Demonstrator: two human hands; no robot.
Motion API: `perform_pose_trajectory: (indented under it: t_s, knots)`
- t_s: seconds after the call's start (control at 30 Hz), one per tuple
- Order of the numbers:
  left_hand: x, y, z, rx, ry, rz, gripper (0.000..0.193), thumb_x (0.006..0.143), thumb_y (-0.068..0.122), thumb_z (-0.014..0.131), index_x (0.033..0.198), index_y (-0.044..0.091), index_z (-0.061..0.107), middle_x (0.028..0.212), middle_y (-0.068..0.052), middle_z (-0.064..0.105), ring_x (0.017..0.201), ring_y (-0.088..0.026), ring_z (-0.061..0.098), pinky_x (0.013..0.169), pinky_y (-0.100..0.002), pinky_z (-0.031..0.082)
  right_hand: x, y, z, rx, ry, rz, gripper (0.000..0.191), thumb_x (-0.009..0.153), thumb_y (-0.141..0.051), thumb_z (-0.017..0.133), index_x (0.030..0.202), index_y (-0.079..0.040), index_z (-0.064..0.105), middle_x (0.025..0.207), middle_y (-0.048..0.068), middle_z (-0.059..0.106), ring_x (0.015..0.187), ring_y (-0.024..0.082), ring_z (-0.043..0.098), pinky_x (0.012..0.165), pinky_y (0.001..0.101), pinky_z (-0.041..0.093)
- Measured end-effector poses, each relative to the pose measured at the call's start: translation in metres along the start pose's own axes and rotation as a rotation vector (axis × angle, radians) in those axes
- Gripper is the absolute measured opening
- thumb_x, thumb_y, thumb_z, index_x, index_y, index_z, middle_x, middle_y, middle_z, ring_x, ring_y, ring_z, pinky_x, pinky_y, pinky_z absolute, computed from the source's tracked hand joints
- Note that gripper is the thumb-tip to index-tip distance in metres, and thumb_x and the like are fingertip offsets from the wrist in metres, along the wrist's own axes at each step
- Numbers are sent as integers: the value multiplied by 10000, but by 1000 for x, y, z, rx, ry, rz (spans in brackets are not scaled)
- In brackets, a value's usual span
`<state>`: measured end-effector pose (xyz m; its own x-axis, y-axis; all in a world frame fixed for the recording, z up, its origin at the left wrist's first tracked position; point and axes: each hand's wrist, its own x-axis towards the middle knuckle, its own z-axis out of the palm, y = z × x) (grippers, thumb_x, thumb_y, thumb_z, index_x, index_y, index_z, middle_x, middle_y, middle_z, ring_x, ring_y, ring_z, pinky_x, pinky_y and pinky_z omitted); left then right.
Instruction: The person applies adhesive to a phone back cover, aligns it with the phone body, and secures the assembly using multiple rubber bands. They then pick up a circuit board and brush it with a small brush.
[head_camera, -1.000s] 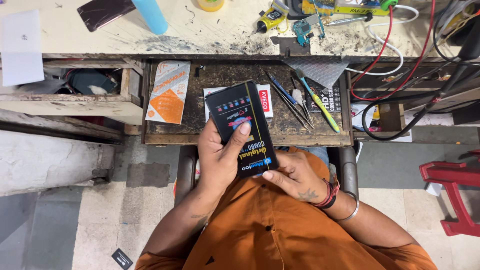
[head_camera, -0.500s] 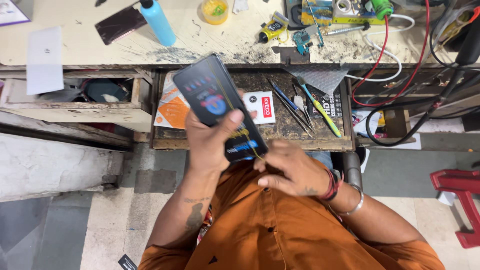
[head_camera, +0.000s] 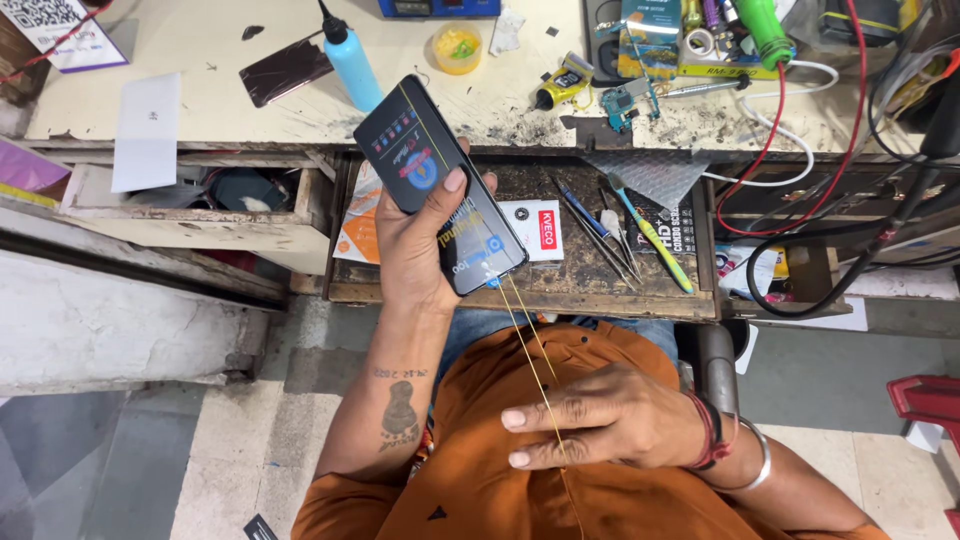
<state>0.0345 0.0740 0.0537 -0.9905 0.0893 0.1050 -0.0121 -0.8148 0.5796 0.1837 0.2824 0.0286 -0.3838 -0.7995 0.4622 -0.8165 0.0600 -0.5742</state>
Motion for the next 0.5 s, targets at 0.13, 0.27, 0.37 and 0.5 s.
perform_pose_trajectory:
  t_s: [0.13, 0.27, 0.37, 0.5]
  knots:
    - [-4, -4, 6, 1, 44, 109, 343, 939, -33, 731, 1262, 31, 635, 1211, -128, 687, 971, -247, 731, 882, -390, 630, 9, 4, 5, -223, 139, -42, 586, 1061, -206, 737, 1604, -270, 523, 1719, -4, 343, 1545, 296, 480, 1197, 357, 536]
    - [-16, 0, 10, -29, 89, 343, 387, 986, -16, 712, 1346, 34, 578, 1315, -129, 640, 1050, -232, 698, 971, -397, 628, 24, 11, 16, -199, 546, 76, 1097, 875, -595, 732, 1637, -113, 107, 1691, 147, 157, 1573, 323, 185, 1288, 546, 194]
    - [-37, 1, 7, 91, 58, 517, 455, 945, 47, 745, 1343, 79, 528, 1258, -70, 639, 1071, -185, 694, 940, -419, 668, 31, 17, 21, 488, 763, 246, 1222, 838, -707, 729, 1627, -2, 118, 1706, 194, 140, 1622, 320, 143, 1339, 521, 149]
    - [-58, 2, -4, 516, -440, 562, 293, 997, 74, 783, 1237, 46, 617, 1091, -90, 773, 914, -228, 796, 870, -375, 676, 31, 30, 12, 862, 777, 374, 1199, 807, -733, 753, 1561, 82, 304, 1613, 251, 380, 1533, 360, 345, 1308, 510, 243]
